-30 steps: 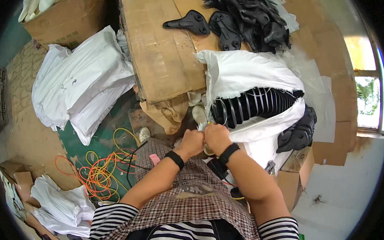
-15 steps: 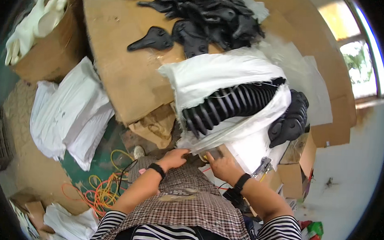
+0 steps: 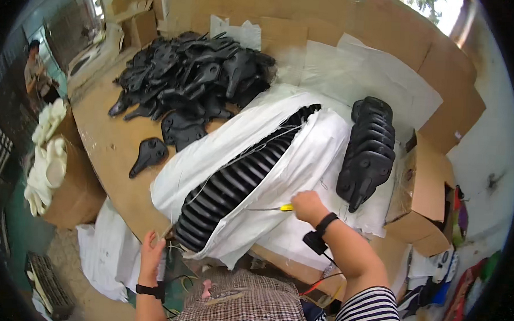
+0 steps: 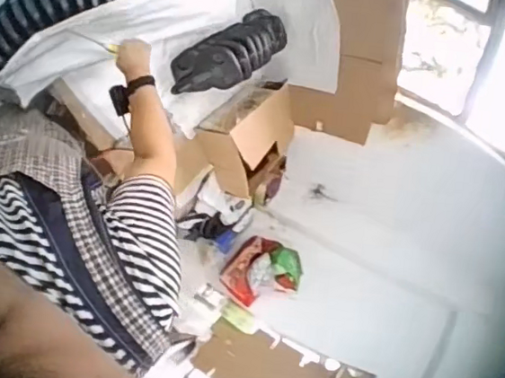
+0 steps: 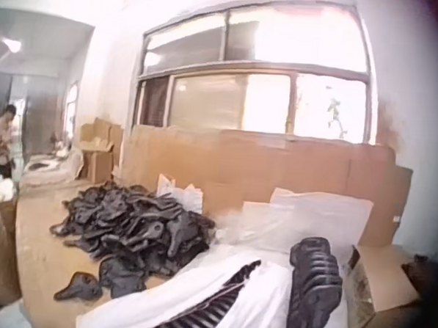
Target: The person unpacks black plastic parts from white woven bags using a yellow utility knife. They remove the parts, stack them on a table, and use a handheld tool to clean or deburr the surfaces of the parts. The person handles the items one by one, organizing them into neat piles.
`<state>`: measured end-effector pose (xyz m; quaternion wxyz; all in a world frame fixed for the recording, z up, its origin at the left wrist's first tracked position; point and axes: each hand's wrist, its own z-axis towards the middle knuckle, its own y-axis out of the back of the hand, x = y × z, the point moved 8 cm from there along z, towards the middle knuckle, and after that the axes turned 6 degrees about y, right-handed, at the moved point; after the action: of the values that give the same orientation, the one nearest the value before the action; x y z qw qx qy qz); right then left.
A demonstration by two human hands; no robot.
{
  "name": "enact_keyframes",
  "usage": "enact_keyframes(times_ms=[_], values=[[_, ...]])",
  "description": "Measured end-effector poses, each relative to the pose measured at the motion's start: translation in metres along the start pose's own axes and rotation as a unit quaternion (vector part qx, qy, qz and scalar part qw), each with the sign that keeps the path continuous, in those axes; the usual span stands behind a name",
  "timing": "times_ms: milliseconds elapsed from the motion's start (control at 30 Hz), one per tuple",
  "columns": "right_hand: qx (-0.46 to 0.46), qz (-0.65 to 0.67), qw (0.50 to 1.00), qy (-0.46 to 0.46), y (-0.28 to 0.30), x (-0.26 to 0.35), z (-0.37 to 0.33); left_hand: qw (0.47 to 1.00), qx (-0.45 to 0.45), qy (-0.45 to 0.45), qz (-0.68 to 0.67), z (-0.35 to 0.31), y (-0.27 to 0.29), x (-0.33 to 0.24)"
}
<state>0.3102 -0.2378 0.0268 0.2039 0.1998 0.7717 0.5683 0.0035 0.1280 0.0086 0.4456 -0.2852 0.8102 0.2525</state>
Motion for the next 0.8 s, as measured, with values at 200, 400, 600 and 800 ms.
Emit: enact_keyframes(times_ms=[200,400,600,800], values=[[-0.337,0.279,0.891,-0.121,0.040,-0.092,-0.056,0.889,0.039,-0.320,0.326,0.052,-0.103,-0.152],[-0.370,0.395,0.789,-0.290,0.102,-0.078,0.012,0.731,0.102,-0.329,0.588,0.096,-0.283,-0.220],[-0.444,0.365,0.734,-0.361,0.052,-0.097,0.030,0.669,0.068,-0.393,0.627,0.123,-0.344,-0.232],[-0.541,0.304,0.667,-0.412,0.063,-0.140,-0.081,0.783,0.099,-0.414,0.455,0.193,-0.317,-0.294]])
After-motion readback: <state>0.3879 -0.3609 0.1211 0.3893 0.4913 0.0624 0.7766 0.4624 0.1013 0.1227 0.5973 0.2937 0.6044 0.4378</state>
